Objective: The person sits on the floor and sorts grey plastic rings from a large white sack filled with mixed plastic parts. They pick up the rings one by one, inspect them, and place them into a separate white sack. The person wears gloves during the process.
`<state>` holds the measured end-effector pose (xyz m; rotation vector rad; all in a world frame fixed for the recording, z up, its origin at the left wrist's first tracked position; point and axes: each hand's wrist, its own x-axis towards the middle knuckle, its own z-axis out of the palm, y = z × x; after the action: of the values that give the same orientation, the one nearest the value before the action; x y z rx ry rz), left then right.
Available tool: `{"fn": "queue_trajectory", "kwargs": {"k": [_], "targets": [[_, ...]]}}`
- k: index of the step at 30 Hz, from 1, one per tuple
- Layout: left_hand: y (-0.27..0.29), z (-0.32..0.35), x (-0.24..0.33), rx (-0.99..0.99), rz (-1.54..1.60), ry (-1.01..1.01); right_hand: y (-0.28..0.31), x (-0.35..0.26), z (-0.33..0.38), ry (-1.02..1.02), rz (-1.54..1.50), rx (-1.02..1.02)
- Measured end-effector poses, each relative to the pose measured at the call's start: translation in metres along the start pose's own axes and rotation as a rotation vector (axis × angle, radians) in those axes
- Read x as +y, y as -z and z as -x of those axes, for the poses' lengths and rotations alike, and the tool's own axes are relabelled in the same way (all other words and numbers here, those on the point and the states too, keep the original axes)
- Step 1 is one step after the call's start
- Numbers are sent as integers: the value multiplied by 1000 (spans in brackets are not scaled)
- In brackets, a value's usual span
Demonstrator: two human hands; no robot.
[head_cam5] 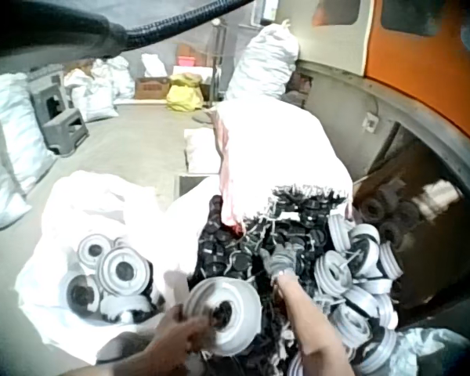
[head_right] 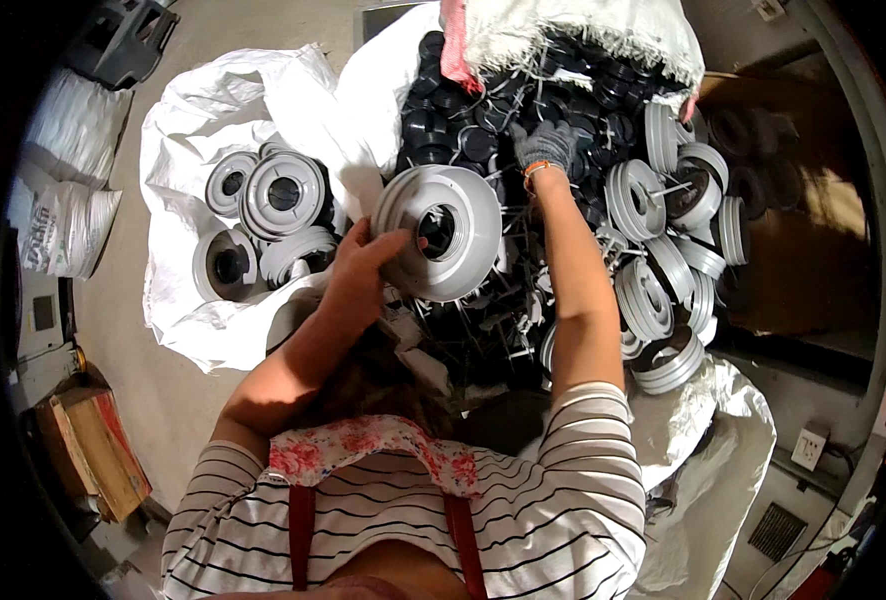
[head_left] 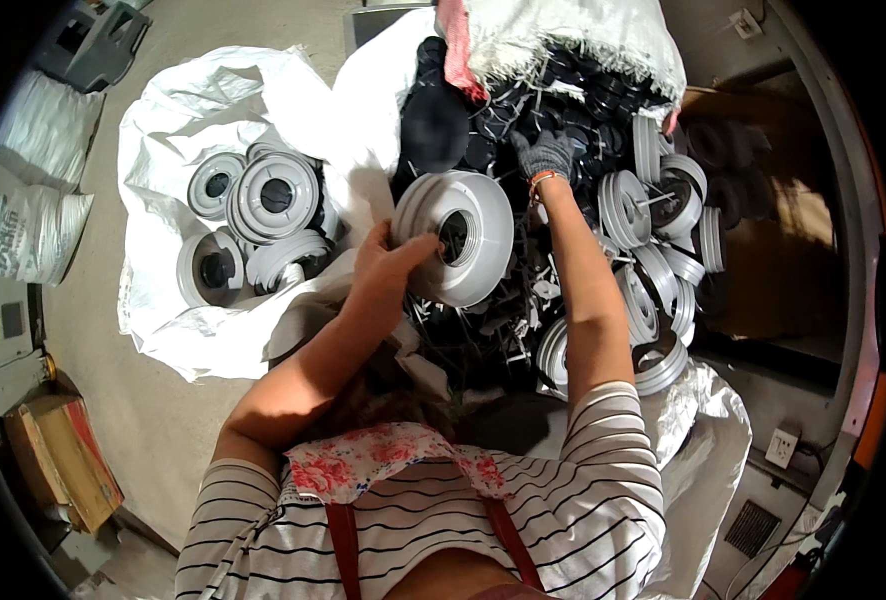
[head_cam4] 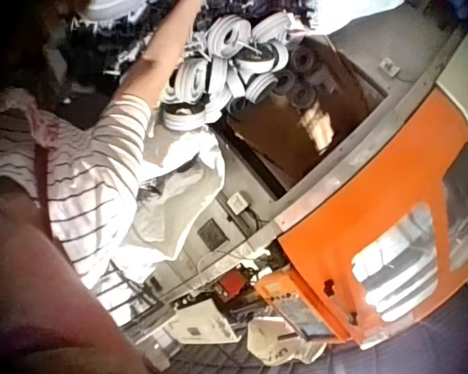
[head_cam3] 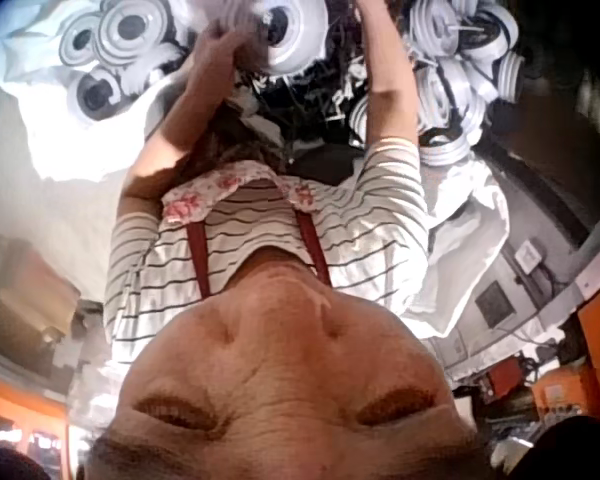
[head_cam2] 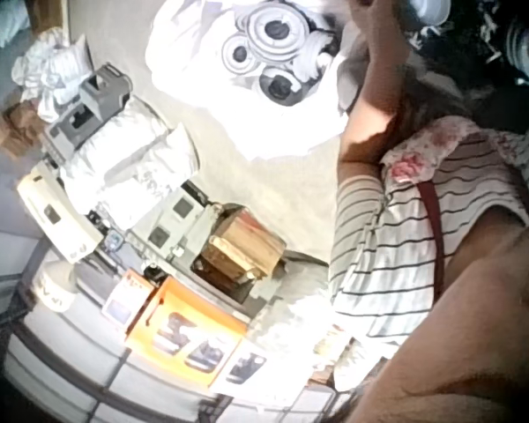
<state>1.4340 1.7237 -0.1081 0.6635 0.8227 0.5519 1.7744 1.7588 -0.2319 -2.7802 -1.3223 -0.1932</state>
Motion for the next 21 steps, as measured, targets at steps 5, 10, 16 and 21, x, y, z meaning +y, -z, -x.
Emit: {"fn": "queue_trajectory", "kwargs": {"k": [5, 10, 16, 21], "targets": [[-2, -5, 1, 77, -95, -85, -1, -10, 17, -42, -70, -29], [-3, -1, -3, 49, -1, -14, 79, -27, 100, 326, -547, 313], [-12, 13, -4, -198, 41, -92, 164, -46, 170, 633, -954, -196], [-8, 24, 3, -418, -253, -120, 209, -50, 179, 610, -473, -180]]}}
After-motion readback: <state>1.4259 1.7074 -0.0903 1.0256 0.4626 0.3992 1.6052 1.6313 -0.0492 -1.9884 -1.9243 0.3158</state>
